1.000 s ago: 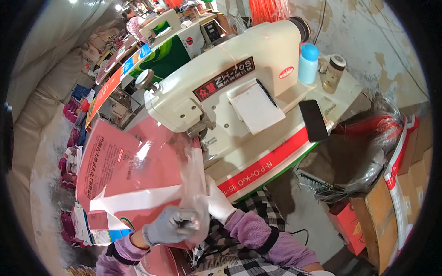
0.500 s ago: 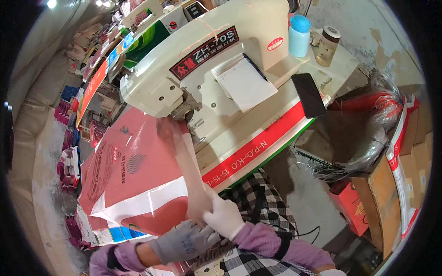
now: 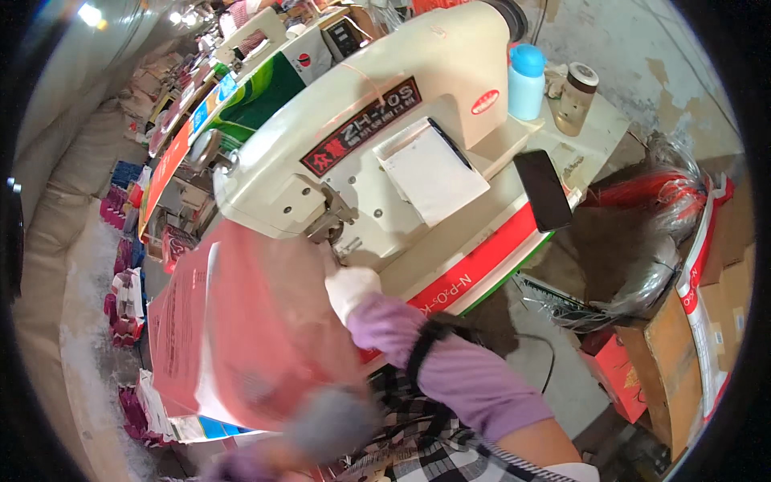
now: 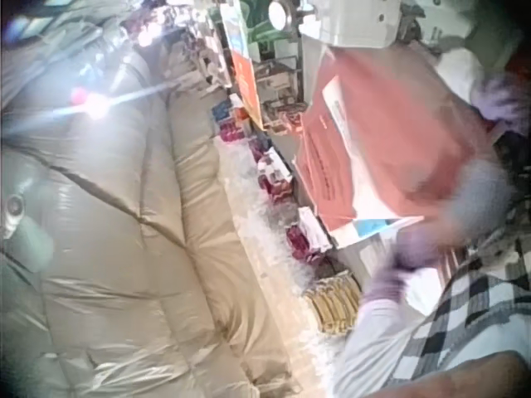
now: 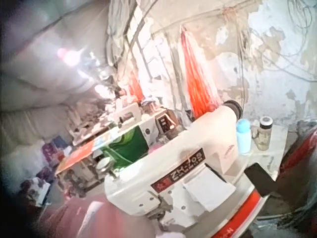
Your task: The recorder is sewing or heat-sealing large printed plastic bags using an industrial machine in a manufacturing environment.
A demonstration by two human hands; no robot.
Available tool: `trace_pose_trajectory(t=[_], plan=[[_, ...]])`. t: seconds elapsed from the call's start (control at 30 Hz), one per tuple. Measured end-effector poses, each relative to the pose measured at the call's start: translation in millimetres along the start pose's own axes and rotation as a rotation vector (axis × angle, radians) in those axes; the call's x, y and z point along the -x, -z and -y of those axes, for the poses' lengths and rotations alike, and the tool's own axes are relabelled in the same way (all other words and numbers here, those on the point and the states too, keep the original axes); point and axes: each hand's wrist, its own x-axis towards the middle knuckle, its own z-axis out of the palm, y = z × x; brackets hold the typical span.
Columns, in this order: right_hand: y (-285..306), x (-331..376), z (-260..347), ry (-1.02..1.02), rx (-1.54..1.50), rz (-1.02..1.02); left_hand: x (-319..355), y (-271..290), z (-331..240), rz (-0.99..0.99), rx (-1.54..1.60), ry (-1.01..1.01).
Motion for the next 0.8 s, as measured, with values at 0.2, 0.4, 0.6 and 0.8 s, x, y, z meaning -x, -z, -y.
trace_pose_trajectory(t=[0.2, 0.4, 0.6, 0.8], plan=[[-40.8, 21.4, -4.7, -0.131, -0.225, -0.073, 29.3, 25.8, 12.9, -0.119, 0.293, 0.141], [-54.1, 99.9, -10.3, -0.144, -1.26, 0.007, 39.2, 14.9, 13.2, -0.101, 1.584, 0.751], [-11.6, 145.2, 10.2, -0.158, -1.484, 0.478, -5.7, 29.6, 37.1, -0.445, -0.24, -0.093], [-26.4, 220.4, 0.6, -0.189, -1.347, 0.038, 5.5, -9.3, -25.4, -0.017, -0.066, 0.114]])
